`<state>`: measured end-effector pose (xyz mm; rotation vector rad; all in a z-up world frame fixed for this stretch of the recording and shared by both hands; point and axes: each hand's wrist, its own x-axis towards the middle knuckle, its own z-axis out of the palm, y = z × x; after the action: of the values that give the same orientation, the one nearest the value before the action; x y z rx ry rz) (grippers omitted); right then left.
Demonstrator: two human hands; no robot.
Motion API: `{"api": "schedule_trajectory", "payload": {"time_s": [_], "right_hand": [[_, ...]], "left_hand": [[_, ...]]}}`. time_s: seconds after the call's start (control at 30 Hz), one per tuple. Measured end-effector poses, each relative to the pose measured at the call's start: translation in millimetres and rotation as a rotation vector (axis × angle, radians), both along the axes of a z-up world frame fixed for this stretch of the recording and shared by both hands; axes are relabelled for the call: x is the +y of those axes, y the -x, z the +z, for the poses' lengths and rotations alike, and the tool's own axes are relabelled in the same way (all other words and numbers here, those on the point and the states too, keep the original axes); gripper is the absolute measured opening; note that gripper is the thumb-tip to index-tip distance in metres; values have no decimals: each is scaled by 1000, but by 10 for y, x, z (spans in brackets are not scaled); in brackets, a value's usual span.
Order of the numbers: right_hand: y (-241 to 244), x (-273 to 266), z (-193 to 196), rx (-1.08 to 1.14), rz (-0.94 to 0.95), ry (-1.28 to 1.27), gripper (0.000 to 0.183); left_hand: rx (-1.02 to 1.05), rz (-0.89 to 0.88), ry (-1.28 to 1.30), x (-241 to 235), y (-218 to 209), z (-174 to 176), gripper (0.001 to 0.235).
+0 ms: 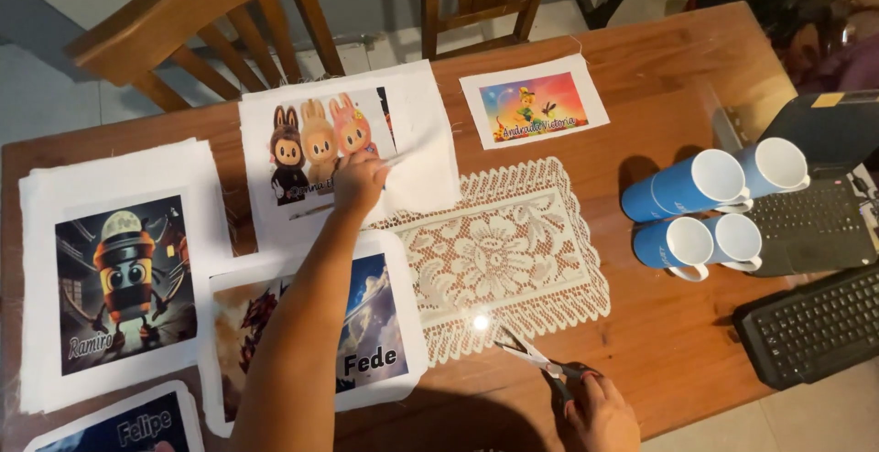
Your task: The person plugs in a heat press machine and then moves to a table to cut out printed images. Using scissors, they trim the edges of several printed designs, including one of a cartoon character and another of a robot, placing the cut pieces on the table.
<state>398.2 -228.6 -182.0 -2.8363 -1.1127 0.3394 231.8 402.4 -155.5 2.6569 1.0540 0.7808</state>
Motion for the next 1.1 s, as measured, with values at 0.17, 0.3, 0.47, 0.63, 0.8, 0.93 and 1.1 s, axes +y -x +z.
{"api": "schedule_trajectory", "payload": {"time_s": [0.17,0.3,0.47,0.63,0.8,0.93,1.1], "right_hand": [[361,527,694,-288,9,-95,50],[360,621,767,-286,52,-222,42],[335,599,677,-290,55,-270,53],[396,754,947,-271,59,-326,42],[409,663,873,-216,23,-286,51],[429,695,961,-172,0,-278,47],[418,701,1010,-118,-12,-261,44]], "left_hand": [[-178,361,890,-20,80,542,40],[-565,631,1016,117,158,545,41],[-832,677,1150,194,293,441,49],[-947,561,1070,234,308,223,43],[-718,552,942,-11,146,469,31],[-343,113,232,-161,52,80,19],[-227,-115,74,-328,58,76,12]]}}
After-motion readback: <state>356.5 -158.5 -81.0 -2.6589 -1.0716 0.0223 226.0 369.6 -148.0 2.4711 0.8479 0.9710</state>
